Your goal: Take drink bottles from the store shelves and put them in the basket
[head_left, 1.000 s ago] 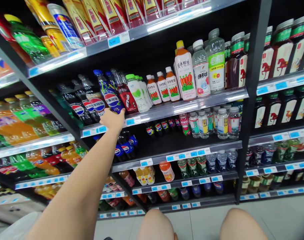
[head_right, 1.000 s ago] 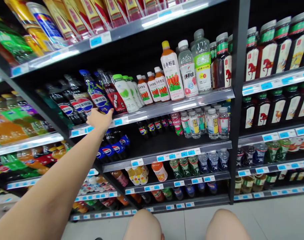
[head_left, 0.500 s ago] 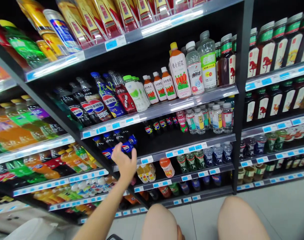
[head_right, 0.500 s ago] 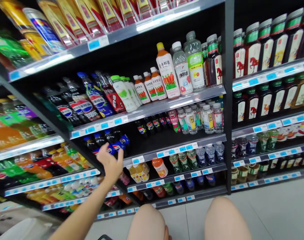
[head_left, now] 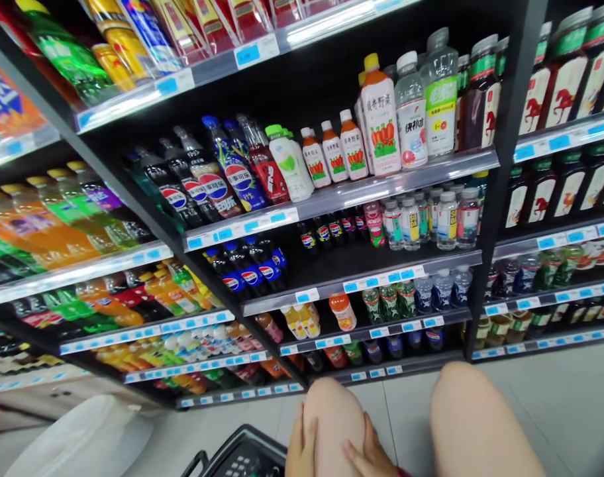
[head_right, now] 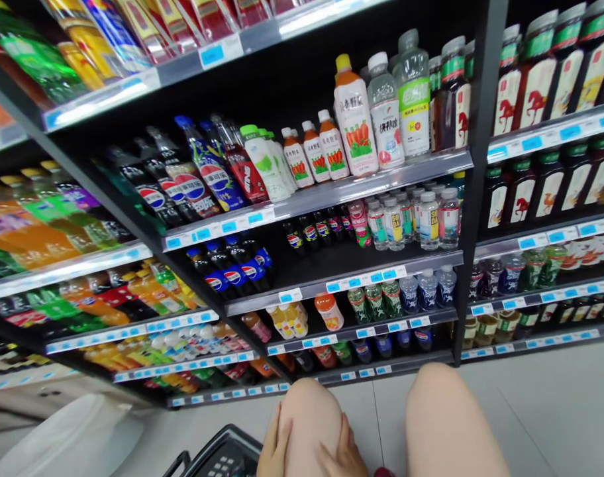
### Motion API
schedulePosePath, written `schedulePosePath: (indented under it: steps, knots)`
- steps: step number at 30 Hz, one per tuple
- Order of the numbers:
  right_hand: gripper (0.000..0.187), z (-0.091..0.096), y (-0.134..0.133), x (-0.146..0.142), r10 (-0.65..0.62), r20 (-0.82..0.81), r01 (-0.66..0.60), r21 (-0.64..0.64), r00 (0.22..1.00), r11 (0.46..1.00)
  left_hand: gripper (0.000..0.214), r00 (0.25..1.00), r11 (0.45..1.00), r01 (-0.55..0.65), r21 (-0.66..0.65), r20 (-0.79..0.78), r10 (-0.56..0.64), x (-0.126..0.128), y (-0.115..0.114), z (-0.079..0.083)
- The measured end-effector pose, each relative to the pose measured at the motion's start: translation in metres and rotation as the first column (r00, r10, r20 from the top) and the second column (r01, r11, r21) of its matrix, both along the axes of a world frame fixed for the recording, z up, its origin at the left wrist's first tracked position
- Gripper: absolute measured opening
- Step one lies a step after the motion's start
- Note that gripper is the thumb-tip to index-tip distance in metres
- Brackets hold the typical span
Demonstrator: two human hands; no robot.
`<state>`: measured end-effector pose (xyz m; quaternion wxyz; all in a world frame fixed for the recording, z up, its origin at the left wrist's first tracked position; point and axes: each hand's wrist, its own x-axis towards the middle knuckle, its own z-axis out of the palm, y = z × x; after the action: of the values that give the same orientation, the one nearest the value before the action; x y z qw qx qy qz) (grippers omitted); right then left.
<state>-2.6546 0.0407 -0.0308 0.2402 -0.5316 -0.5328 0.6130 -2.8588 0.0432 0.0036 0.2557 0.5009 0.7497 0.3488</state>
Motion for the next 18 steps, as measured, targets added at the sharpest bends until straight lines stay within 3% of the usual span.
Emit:
schedulePosePath:
  steps: [3, 6, 10, 14, 18]
  knots:
    - [0.090, -0.010, -0.006, -0.012, -0.195, -0.040, 0.196, 0.001, 0.980, 0.981, 0.066, 0.997, 0.998, -0.045, -0.050, 0.058, 0.048, 0.003, 0.003, 0.015]
    - [0.083, -0.007, -0.011, -0.018, -0.326, 0.063, 0.327, -0.012, 0.943, 0.945, 0.057, 0.991, 0.999, -0.023, -0.027, 0.131, 0.026, 0.007, 0.008, 0.016]
    - [0.072, 0.004, -0.002, -0.019, -0.429, 0.214, 0.441, -0.010, 0.878, 0.897, 0.051, 0.965, 0.999, -0.001, -0.036, 0.264, 0.010, 0.014, 0.020, 0.008]
    - [0.064, 0.008, 0.004, -0.016, -0.505, 0.223, 0.504, 0.067, 0.834, 0.861, 0.050, 0.941, 0.999, 0.029, -0.039, 0.338, -0.014, 0.015, 0.031, 0.005]
    - [0.064, 0.005, 0.003, -0.012, -0.523, 0.201, 0.525, 0.045, 0.829, 0.850, 0.046, 0.975, 0.995, -0.040, -0.088, 0.215, 0.058, 0.007, 0.017, 0.014]
